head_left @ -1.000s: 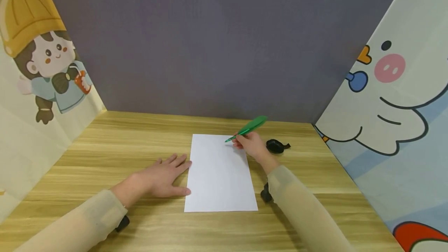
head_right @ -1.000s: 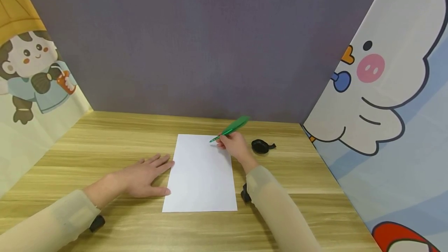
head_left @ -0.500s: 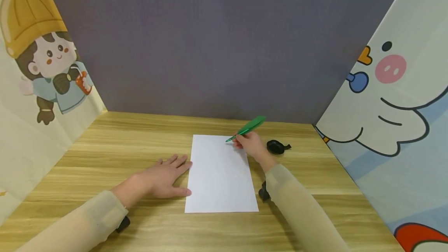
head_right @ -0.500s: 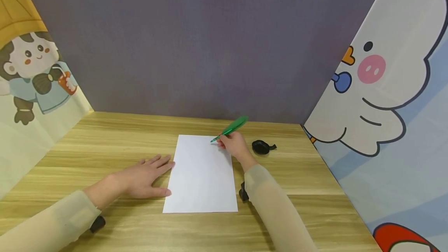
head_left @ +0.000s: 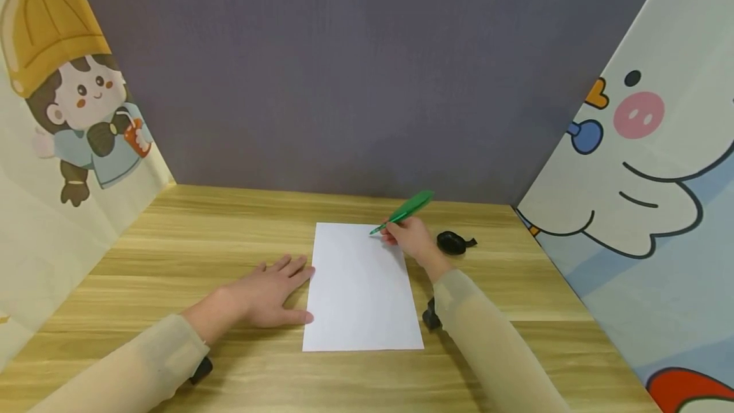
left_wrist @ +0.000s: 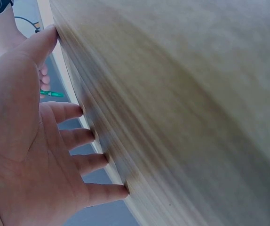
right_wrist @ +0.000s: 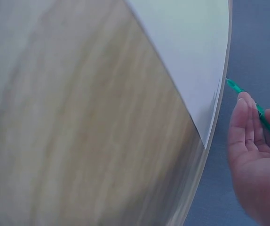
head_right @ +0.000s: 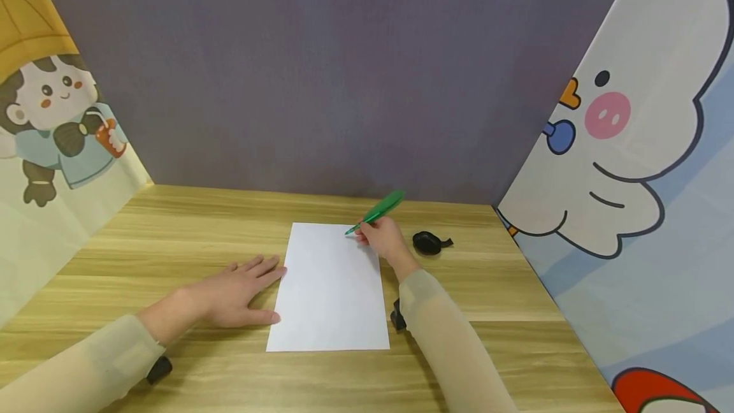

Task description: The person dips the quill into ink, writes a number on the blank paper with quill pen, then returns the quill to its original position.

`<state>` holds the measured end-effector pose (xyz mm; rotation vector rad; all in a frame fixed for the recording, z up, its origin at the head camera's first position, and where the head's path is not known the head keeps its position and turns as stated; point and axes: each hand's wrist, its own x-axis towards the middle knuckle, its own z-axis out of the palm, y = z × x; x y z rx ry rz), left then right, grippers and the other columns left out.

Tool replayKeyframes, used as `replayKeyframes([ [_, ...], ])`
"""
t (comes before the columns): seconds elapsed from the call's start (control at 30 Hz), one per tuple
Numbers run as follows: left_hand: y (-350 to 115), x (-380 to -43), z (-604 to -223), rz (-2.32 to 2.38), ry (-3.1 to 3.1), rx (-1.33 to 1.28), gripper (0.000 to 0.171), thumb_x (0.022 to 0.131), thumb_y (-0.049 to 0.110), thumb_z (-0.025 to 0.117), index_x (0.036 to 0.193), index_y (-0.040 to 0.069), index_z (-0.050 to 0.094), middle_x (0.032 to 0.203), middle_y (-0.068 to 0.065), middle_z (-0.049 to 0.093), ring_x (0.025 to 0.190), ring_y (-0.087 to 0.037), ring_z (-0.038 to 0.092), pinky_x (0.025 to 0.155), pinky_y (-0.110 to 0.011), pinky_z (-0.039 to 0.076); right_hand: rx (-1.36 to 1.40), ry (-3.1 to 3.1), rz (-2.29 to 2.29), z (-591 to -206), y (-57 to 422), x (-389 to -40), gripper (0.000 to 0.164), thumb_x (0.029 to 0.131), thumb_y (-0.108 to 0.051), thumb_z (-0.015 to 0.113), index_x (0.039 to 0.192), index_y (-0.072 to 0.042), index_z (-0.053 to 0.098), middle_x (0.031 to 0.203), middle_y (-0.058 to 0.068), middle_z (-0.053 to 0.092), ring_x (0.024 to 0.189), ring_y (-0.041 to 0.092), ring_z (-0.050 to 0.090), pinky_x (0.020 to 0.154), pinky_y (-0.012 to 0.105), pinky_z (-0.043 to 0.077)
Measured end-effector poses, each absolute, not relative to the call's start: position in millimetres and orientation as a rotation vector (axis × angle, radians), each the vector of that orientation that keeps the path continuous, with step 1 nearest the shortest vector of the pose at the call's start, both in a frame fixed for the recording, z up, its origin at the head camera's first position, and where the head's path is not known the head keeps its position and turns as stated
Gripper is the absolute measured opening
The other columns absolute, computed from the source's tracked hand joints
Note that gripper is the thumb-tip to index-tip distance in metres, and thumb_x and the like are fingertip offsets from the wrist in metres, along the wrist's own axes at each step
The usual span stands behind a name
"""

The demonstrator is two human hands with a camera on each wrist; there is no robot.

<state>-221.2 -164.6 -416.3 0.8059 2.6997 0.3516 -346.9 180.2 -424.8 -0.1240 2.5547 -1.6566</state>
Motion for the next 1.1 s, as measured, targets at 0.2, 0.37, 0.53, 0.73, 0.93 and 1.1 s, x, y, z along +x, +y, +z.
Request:
replayKeyframes([
  [0.2,-164.7,-221.0,-416.7,0.351,2.698,0.805,0.102,0.1,0.078,0.06,0.175,0.014,0.03,0.184,-0.017,0.018,0.169,-0.05,0.018,0.125,-0.083,0.022,-0.109,2.537,-1.675,-426.6,180.5,-346.3,0.033,0.114,-0.015,0.058,0.135,0.006,0.072,0.118,0.02,0.08,0.092,0.013,0.077,0.092,0.035,0.067],
  [0.37,-164.7,-220.2,-417.3,0.357,2.698,0.805,0.103,0.1,0.078,0.059,0.175,0.015,0.03,0.184,-0.016,0.018,0.169,-0.05,0.018,0.126,-0.083,0.022,-0.104,2.526,-1.693,-428.8,181.0,-346.2,0.033,0.114,-0.014,0.058,0.136,0.008,0.071,0.117,0.021,0.08,0.094,0.016,0.078,0.09,0.034,0.067],
  [0.53,-164.8,-219.6,-417.8,0.363,2.699,0.805,0.102,0.1,0.078,0.06,0.175,0.015,0.031,0.184,-0.016,0.019,0.169,-0.05,0.018,0.125,-0.083,0.022,-0.108,2.532,-1.696,-429.9,180.8,-346.9,0.033,0.114,-0.013,0.058,0.135,0.008,0.071,0.117,0.021,0.08,0.095,0.017,0.079,0.089,0.033,0.067],
  [0.73,-164.5,-219.1,-416.8,0.366,2.697,0.802,0.101,0.1,0.077,0.061,0.175,0.015,0.031,0.184,-0.017,0.02,0.169,-0.05,0.018,0.125,-0.083,0.022,-0.096,2.542,-1.689,-429.3,179.5,-347.5,0.032,0.114,-0.014,0.058,0.135,0.006,0.072,0.117,0.02,0.08,0.094,0.017,0.078,0.09,0.034,0.067],
  [0.93,-164.1,-219.1,-415.7,0.362,2.701,0.805,0.101,0.1,0.076,0.061,0.175,0.014,0.031,0.184,-0.017,0.02,0.168,-0.05,0.019,0.125,-0.084,0.023,-0.085,2.552,-1.673,-427.4,181.0,-347.8,0.033,0.115,-0.015,0.057,0.136,0.006,0.071,0.119,0.021,0.079,0.099,0.021,0.079,0.092,0.036,0.067],
  [1.1,-164.3,-219.8,-416.1,0.361,2.705,0.81,0.101,0.101,0.076,0.061,0.175,0.014,0.032,0.184,-0.017,0.02,0.168,-0.05,0.019,0.125,-0.084,0.023,-0.08,2.57,-1.663,-427.3,182.8,-348.5,0.034,0.114,-0.016,0.057,0.136,0.006,0.071,0.119,0.02,0.079,0.097,0.019,0.079,0.092,0.035,0.067],
])
